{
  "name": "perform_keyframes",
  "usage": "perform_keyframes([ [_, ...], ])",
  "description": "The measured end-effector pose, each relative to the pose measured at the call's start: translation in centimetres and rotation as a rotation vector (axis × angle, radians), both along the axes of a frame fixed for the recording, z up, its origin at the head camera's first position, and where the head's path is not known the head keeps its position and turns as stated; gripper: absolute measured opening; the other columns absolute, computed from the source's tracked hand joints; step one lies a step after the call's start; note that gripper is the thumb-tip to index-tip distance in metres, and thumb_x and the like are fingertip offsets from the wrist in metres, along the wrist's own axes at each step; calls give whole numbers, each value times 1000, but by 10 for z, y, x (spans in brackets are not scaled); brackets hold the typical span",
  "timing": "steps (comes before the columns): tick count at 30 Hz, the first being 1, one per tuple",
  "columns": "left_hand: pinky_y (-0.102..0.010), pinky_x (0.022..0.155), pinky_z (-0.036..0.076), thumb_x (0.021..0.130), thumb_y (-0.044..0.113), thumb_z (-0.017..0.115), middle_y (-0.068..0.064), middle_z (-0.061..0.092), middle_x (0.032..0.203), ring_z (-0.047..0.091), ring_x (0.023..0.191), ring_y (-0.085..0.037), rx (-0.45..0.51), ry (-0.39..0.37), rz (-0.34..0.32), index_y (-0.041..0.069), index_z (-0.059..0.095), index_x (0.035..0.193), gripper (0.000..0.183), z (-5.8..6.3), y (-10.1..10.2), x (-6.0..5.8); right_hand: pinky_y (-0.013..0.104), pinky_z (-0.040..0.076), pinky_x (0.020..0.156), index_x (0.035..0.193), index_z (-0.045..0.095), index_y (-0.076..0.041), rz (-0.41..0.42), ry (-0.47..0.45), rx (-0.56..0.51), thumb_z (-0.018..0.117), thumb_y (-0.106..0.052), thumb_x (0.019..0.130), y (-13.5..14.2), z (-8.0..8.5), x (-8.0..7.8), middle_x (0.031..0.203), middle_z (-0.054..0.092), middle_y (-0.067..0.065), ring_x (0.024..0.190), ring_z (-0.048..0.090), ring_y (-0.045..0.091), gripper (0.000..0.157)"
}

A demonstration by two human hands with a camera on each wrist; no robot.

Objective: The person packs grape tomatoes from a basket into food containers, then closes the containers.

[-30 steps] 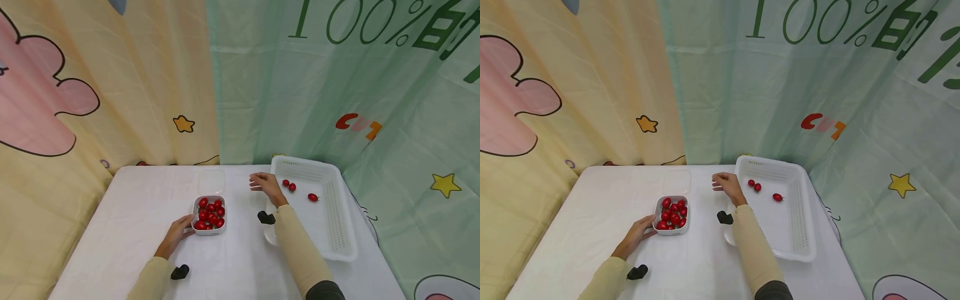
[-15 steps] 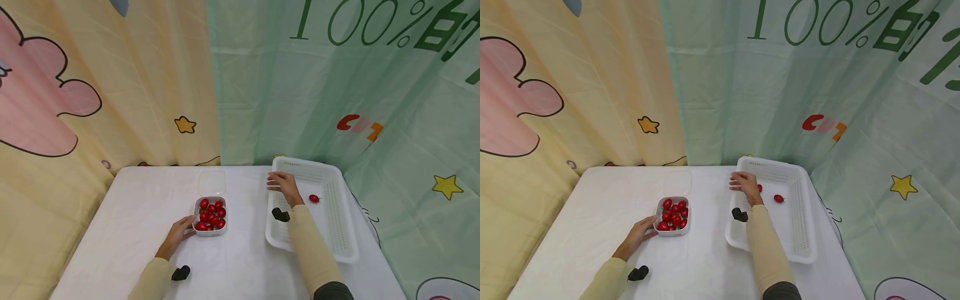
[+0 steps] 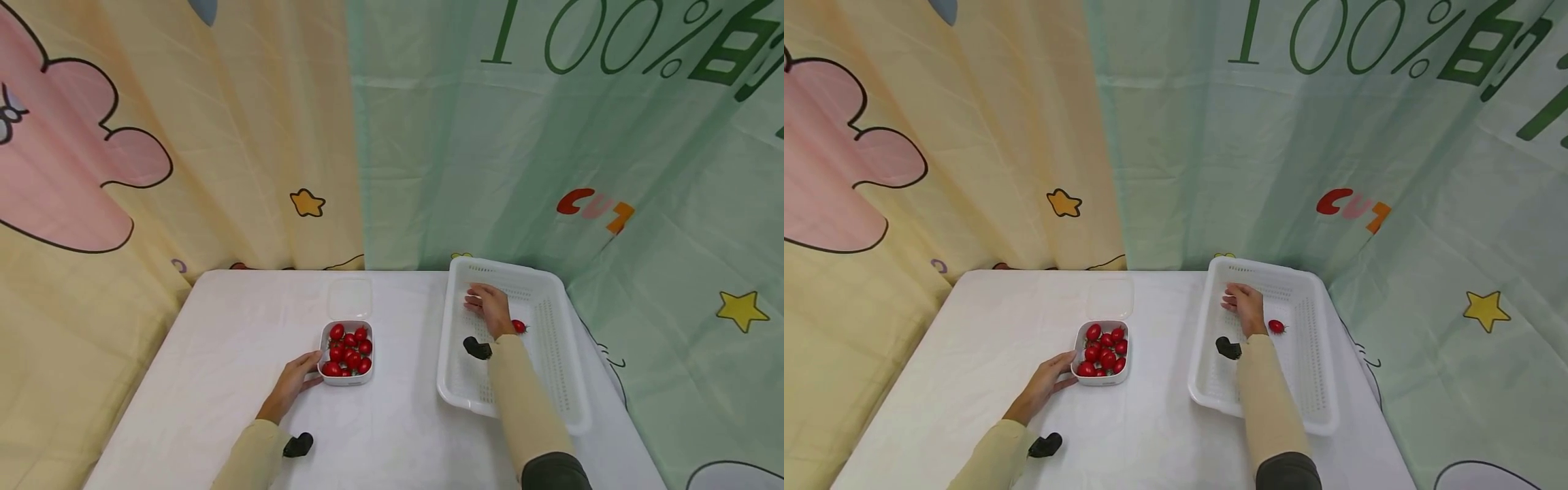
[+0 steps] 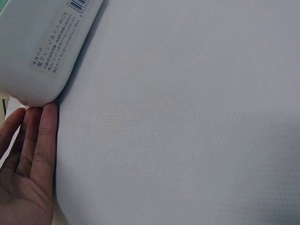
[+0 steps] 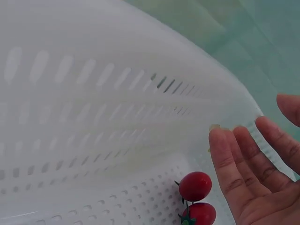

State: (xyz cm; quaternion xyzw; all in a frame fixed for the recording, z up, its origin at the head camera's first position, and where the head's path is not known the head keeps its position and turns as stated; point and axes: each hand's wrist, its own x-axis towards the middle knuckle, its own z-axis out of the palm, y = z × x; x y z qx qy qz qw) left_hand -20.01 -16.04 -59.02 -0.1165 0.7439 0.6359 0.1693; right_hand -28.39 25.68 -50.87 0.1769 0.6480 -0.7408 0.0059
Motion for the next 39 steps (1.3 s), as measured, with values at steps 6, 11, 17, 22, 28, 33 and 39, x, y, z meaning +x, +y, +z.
perform_keyframes([
  [6, -39, 94, 51, 96, 46, 54, -24, 48, 134, 48, 121, -36, 9, -8, 12, -4, 43, 140, 68, -1, 0, 0, 44, 41, 106, 140, 42, 6, -61, -32, -44, 50, -17, 101, 7, -11, -6, 136, 43, 25, 118, 51, 35, 46],
  [11, -40, 94, 52, 95, 48, 54, -24, 49, 132, 48, 121, -36, 6, -5, 19, -4, 44, 140, 69, -1, 0, -1, 40, 39, 109, 144, 39, 2, -66, -98, 64, 48, -24, 102, 9, -15, -8, 145, 37, 20, 129, 41, 35, 50],
  [17, -40, 94, 51, 95, 48, 54, -24, 48, 134, 48, 121, -36, -1, -9, 8, -4, 43, 140, 70, -2, 0, 0, 40, 38, 110, 144, 39, 3, -43, -149, 128, 48, -25, 101, 9, -20, -13, 146, 36, 18, 128, 37, 30, 52],
  [22, -40, 94, 51, 95, 48, 54, -25, 48, 134, 48, 121, -36, -3, 1, 1, -5, 43, 140, 70, -1, -1, 0, 43, 37, 110, 142, 41, 4, 49, -167, 224, 47, -25, 100, 6, -20, -19, 140, 39, 20, 123, 38, 32, 51],
  [28, -39, 93, 52, 96, 47, 53, -24, 49, 133, 49, 120, -35, -3, 0, 3, -4, 43, 140, 69, -1, 0, 0, 46, 34, 111, 136, 46, 7, 150, -194, 328, 46, -18, 99, 0, -19, -22, 138, 45, 21, 122, 41, 33, 45],
  [33, -37, 92, 53, 95, 51, 53, -24, 50, 131, 51, 118, -33, 0, 14, -5, -6, 43, 139, 73, -2, 0, 0, 46, 38, 108, 131, 50, 12, 200, -208, 344, 48, -9, 97, -4, -24, -20, 132, 49, 24, 116, 46, 32, 40],
  [39, -39, 92, 53, 96, 48, 53, -24, 50, 131, 51, 118, -35, 13, 20, -5, -6, 45, 138, 69, -3, -1, -2, 45, 40, 107, 130, 49, 15, 190, -185, 286, 51, -1, 95, -5, -34, -20, 129, 51, 27, 111, 52, 32, 38],
])
